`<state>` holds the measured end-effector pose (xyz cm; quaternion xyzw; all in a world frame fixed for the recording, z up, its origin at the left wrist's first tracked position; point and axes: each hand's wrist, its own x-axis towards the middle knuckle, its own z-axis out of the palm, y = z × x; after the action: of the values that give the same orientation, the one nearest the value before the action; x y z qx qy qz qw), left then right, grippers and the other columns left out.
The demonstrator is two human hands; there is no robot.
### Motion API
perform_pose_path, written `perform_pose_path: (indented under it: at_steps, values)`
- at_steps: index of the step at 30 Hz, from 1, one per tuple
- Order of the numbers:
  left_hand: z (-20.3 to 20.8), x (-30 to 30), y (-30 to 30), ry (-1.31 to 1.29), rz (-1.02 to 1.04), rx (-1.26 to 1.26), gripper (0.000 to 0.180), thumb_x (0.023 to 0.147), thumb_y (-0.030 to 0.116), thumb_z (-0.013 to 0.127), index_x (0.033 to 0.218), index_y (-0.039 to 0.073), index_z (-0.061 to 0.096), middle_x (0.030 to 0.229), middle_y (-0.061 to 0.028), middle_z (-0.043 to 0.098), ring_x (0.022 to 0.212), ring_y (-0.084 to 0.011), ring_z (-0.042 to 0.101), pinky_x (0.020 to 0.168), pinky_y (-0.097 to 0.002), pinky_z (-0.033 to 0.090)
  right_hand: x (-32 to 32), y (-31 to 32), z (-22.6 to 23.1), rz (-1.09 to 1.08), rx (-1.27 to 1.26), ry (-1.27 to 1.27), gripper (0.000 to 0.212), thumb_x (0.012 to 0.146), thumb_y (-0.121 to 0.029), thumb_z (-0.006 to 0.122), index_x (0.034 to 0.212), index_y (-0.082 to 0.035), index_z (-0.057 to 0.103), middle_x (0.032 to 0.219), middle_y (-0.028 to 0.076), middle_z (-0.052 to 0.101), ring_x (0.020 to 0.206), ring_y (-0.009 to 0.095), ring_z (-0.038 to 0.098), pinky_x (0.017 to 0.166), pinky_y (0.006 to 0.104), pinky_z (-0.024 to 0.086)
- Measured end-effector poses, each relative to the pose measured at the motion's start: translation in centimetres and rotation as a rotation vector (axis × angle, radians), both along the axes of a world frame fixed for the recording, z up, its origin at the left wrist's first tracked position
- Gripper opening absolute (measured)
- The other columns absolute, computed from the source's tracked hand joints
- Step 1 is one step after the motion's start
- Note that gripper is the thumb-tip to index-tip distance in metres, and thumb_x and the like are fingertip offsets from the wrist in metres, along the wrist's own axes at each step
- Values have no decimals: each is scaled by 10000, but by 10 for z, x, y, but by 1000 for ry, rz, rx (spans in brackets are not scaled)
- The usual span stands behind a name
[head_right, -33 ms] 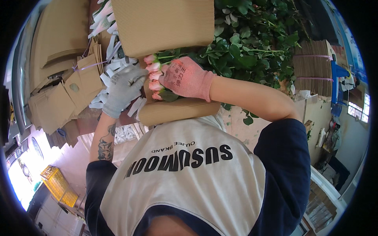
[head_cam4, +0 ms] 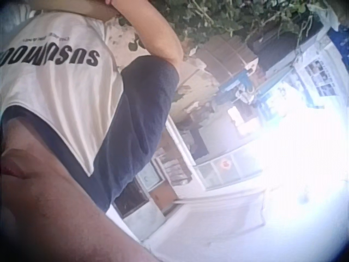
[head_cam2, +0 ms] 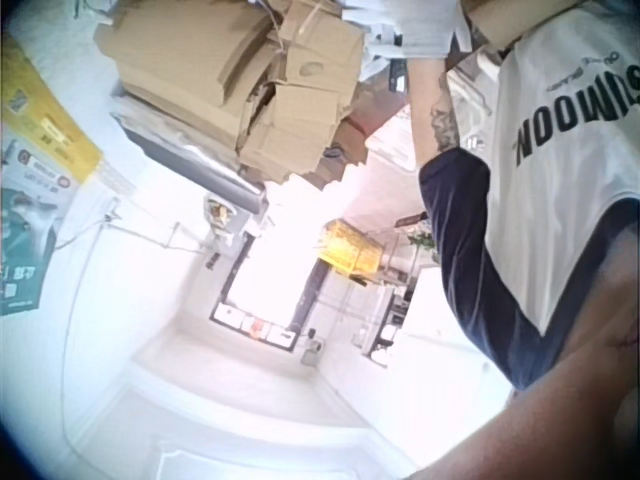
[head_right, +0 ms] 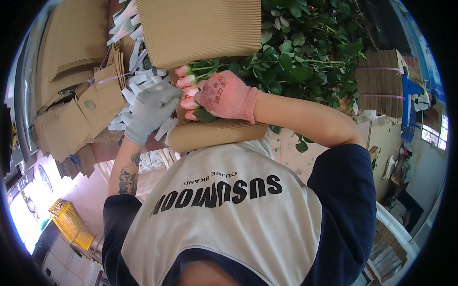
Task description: The person wraps bunches of roses in corrugated cardboard by placing several roses on a cardboard sheet and folding the cardboard around the stems.
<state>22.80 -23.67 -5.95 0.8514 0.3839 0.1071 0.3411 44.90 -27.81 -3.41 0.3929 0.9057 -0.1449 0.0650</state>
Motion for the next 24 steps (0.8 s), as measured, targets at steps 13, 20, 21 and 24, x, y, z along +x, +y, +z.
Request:
perform_pose_path:
  at_steps: [13, 20, 21, 24]
  values:
    - [-14, -7, -26, 239, -243, -367, 339, 848, 297, 481, 1114, 140, 622, 1001, -123, 647, 916, -298, 612, 846, -374, 469, -2, -7, -53, 141, 227, -31, 80, 753, -142, 504, 821, -103, 518, 800, 51, 516, 703, 213, 573, 587, 331, 458]
    - [-8, -12, -17, 128, -77, -159, 325, 846, 268, 479, 1113, 158, 628, 901, -113, 659, 813, -297, 628, 784, -395, 487, 1, -5, -61, 94, 285, 222, 117, 761, -159, 493, 871, -122, 505, 855, 47, 506, 746, 220, 559, 614, 340, 455]
    - [-6, -12, -15, 68, 17, -150, 320, 845, 265, 480, 1109, 162, 629, 879, -113, 660, 790, -298, 629, 766, -400, 491, 1, -6, -62, 80, 247, 214, 117, 761, -161, 493, 870, -123, 508, 856, 48, 504, 750, 221, 558, 620, 344, 455]
    - [-10, -3, -26, 172, -79, -59, 342, 844, 271, 467, 1148, 200, 607, 857, -131, 657, 770, -309, 628, 713, -423, 493, 6, -7, -66, 112, 284, 150, 166, 749, -202, 547, 894, -124, 528, 873, 52, 514, 761, 224, 557, 648, 350, 455]
